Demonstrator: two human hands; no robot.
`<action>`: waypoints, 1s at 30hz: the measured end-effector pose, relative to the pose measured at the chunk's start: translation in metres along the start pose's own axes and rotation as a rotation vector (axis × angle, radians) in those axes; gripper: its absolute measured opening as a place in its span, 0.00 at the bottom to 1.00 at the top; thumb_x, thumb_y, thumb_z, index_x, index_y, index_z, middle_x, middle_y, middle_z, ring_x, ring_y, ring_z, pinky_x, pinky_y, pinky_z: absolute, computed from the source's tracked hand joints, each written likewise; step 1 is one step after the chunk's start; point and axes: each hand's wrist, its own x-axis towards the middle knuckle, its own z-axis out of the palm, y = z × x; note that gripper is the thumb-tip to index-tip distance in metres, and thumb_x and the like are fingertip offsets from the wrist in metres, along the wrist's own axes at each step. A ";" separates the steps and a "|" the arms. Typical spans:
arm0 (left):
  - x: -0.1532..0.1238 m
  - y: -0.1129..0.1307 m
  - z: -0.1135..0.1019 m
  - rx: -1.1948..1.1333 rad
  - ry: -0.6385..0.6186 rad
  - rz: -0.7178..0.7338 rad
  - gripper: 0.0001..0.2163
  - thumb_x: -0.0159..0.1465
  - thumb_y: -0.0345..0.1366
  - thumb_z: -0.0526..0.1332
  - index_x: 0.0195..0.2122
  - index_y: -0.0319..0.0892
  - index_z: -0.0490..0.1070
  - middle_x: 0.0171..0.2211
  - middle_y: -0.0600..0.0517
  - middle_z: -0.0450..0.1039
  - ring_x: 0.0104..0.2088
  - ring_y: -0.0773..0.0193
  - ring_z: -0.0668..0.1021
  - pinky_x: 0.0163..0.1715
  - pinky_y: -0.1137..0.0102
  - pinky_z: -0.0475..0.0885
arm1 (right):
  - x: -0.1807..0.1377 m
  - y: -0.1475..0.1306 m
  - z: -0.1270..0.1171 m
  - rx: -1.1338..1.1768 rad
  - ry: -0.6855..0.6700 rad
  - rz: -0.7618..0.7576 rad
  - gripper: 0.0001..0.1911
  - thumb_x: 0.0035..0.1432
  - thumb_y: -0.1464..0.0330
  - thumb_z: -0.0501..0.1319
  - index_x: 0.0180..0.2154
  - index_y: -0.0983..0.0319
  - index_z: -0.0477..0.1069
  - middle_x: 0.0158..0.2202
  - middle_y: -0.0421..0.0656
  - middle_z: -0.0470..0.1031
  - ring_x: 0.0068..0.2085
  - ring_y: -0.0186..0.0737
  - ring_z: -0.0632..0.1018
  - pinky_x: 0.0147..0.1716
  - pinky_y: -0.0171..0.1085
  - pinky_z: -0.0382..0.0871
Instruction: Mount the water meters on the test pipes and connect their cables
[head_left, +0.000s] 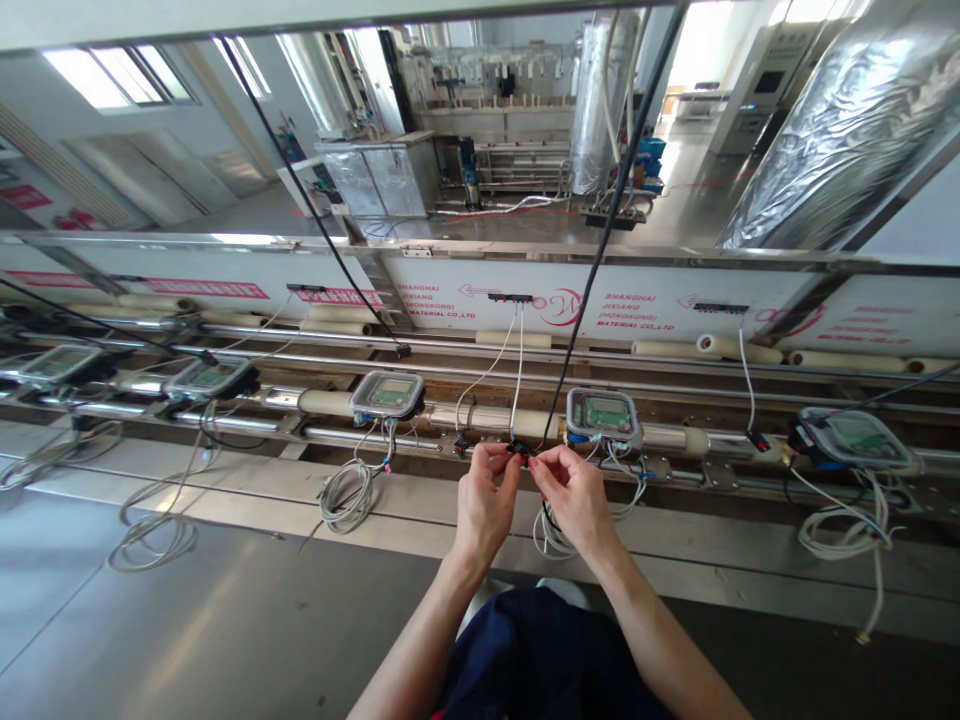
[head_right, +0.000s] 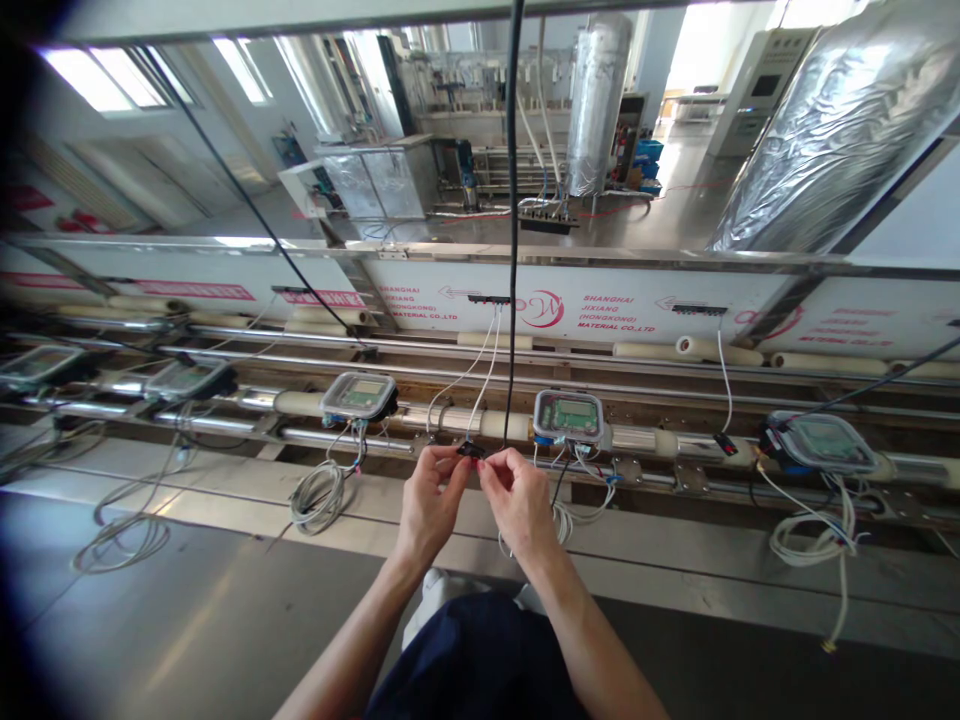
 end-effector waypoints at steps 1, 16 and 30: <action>0.000 0.001 0.000 0.033 0.008 0.011 0.08 0.61 0.39 0.58 0.38 0.42 0.63 0.34 0.48 0.77 0.37 0.61 0.79 0.32 0.72 0.70 | 0.000 -0.001 0.001 -0.022 0.016 -0.012 0.12 0.56 0.60 0.58 0.29 0.62 0.70 0.22 0.39 0.72 0.22 0.32 0.70 0.23 0.31 0.63; -0.003 -0.005 0.003 0.242 0.097 0.215 0.05 0.62 0.33 0.57 0.38 0.42 0.63 0.32 0.50 0.77 0.34 0.65 0.80 0.33 0.74 0.73 | 0.004 -0.010 0.009 -0.153 0.076 -0.005 0.08 0.54 0.65 0.58 0.26 0.62 0.69 0.22 0.39 0.74 0.23 0.33 0.72 0.25 0.31 0.63; -0.003 -0.017 0.006 0.398 0.117 0.369 0.07 0.62 0.34 0.57 0.42 0.42 0.64 0.34 0.50 0.77 0.34 0.64 0.79 0.34 0.72 0.73 | 0.005 -0.005 0.007 -0.141 0.076 -0.025 0.08 0.55 0.65 0.58 0.27 0.62 0.70 0.23 0.39 0.75 0.22 0.33 0.72 0.24 0.31 0.63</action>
